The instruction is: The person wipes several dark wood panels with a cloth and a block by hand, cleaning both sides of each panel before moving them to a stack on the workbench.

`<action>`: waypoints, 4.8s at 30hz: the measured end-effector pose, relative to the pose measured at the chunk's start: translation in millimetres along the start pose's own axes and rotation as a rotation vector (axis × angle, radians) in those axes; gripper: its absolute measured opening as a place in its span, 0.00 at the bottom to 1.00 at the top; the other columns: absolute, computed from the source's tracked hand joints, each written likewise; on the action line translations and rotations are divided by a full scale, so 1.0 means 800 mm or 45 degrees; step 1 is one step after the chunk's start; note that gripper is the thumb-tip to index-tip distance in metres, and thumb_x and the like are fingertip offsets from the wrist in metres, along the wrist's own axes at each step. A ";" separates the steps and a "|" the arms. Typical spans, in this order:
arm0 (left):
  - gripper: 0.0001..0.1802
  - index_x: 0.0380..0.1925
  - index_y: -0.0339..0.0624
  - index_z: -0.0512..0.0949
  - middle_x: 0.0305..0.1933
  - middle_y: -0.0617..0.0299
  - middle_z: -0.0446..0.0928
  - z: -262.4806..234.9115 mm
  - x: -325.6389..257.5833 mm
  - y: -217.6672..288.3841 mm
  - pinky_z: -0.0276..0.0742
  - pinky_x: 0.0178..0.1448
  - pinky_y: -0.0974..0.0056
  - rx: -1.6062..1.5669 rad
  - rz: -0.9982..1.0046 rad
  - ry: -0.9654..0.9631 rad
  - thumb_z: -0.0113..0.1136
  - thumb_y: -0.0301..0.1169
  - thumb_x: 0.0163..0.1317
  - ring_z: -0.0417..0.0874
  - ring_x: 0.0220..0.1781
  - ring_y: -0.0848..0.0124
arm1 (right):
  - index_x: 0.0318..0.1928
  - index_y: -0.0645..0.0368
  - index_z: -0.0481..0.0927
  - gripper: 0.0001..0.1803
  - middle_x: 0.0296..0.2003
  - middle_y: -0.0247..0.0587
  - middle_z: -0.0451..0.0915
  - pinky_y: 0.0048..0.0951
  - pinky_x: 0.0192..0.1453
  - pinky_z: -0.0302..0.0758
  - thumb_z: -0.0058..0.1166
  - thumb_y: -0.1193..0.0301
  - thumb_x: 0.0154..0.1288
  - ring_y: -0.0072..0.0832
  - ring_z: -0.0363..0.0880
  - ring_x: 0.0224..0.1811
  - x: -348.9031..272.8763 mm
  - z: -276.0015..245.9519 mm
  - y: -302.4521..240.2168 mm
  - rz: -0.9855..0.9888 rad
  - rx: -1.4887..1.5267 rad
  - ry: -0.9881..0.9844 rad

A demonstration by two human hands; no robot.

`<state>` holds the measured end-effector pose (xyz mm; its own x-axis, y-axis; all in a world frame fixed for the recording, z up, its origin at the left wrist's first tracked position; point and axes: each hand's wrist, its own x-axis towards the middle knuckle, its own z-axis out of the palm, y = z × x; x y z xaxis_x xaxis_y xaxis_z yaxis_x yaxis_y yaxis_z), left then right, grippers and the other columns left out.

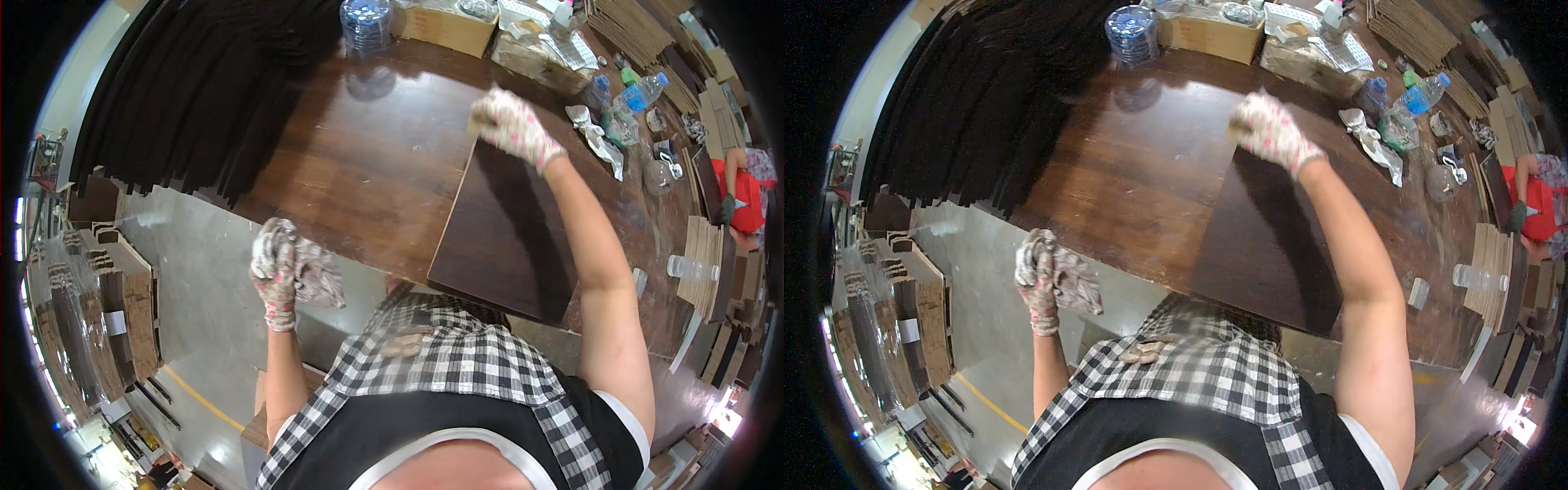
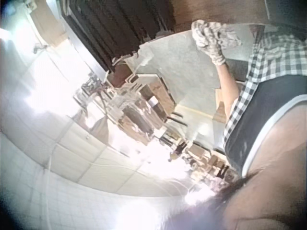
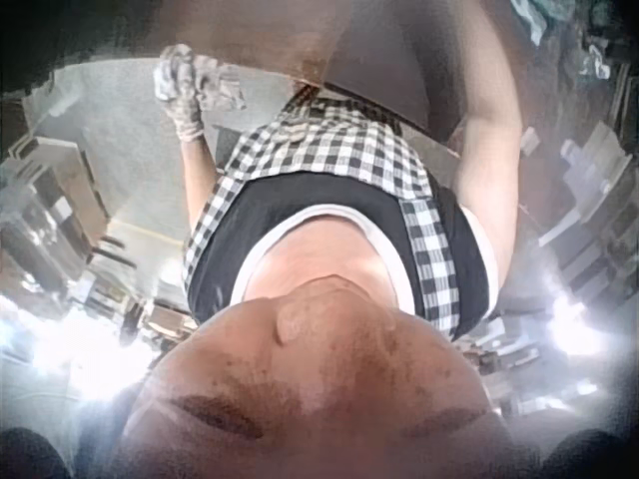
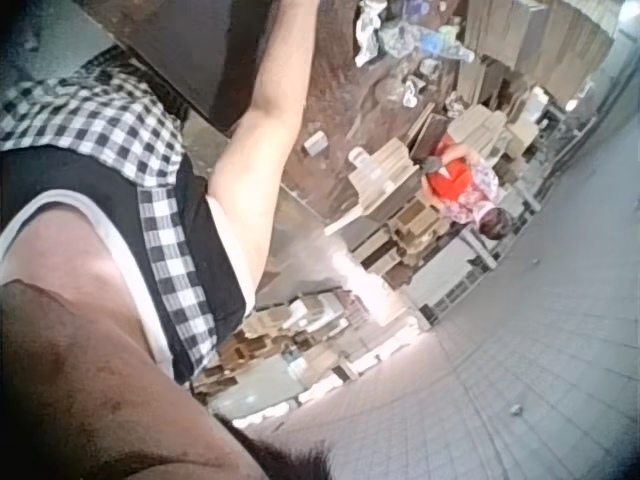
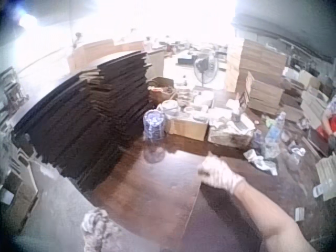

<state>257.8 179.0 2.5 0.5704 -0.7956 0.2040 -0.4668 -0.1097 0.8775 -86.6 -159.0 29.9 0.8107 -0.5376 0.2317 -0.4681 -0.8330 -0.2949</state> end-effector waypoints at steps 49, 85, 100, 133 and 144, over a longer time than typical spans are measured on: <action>0.20 0.49 0.45 0.82 0.48 0.59 0.84 0.232 -0.069 0.105 0.82 0.54 0.62 0.205 0.383 -0.512 0.74 0.33 0.56 0.87 0.48 0.62 | 0.51 0.50 0.84 0.19 0.44 0.41 0.83 0.36 0.56 0.78 0.63 0.63 0.58 0.33 0.82 0.48 -0.319 -0.129 0.085 0.878 0.412 0.060; 0.20 0.59 0.35 0.77 0.56 0.58 0.81 0.220 -0.080 0.016 0.75 0.63 0.65 -0.211 0.112 -0.563 0.62 0.29 0.68 0.81 0.56 0.69 | 0.59 0.53 0.79 0.30 0.47 0.42 0.77 0.39 0.54 0.77 0.69 0.70 0.52 0.37 0.75 0.51 -0.282 0.147 -0.266 0.643 0.211 0.698; 0.20 0.59 0.33 0.76 0.55 0.58 0.80 0.232 -0.069 -0.002 0.75 0.63 0.65 -0.497 0.228 -0.512 0.63 0.24 0.67 0.81 0.56 0.69 | 0.57 0.56 0.79 0.23 0.49 0.42 0.73 0.35 0.58 0.76 0.67 0.70 0.62 0.35 0.77 0.52 -0.560 0.047 -0.209 1.647 -0.606 0.997; 0.12 0.48 0.36 0.79 0.49 0.58 0.85 0.218 -0.028 0.077 0.83 0.54 0.65 -0.319 -0.010 -0.372 0.62 0.20 0.64 0.85 0.49 0.71 | 0.53 0.57 0.81 0.22 0.47 0.48 0.80 0.40 0.56 0.77 0.66 0.71 0.56 0.45 0.80 0.50 -0.318 -0.026 -0.078 0.465 0.418 0.559; 0.36 0.69 0.34 0.64 0.53 0.65 0.82 0.269 -0.066 0.116 0.75 0.67 0.70 -0.486 -0.149 -1.135 0.68 0.28 0.63 0.79 0.55 0.78 | 0.72 0.60 0.65 0.27 0.61 0.42 0.75 0.29 0.60 0.78 0.51 0.75 0.74 0.28 0.78 0.57 -0.339 -0.011 -0.054 0.920 1.092 1.247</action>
<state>38.4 82.5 -20.1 -0.1947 -0.9680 -0.1585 -0.1000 -0.1412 0.9849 -289.5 21.3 -12.1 -0.2162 -0.9526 0.2143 -0.0293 -0.2130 -0.9766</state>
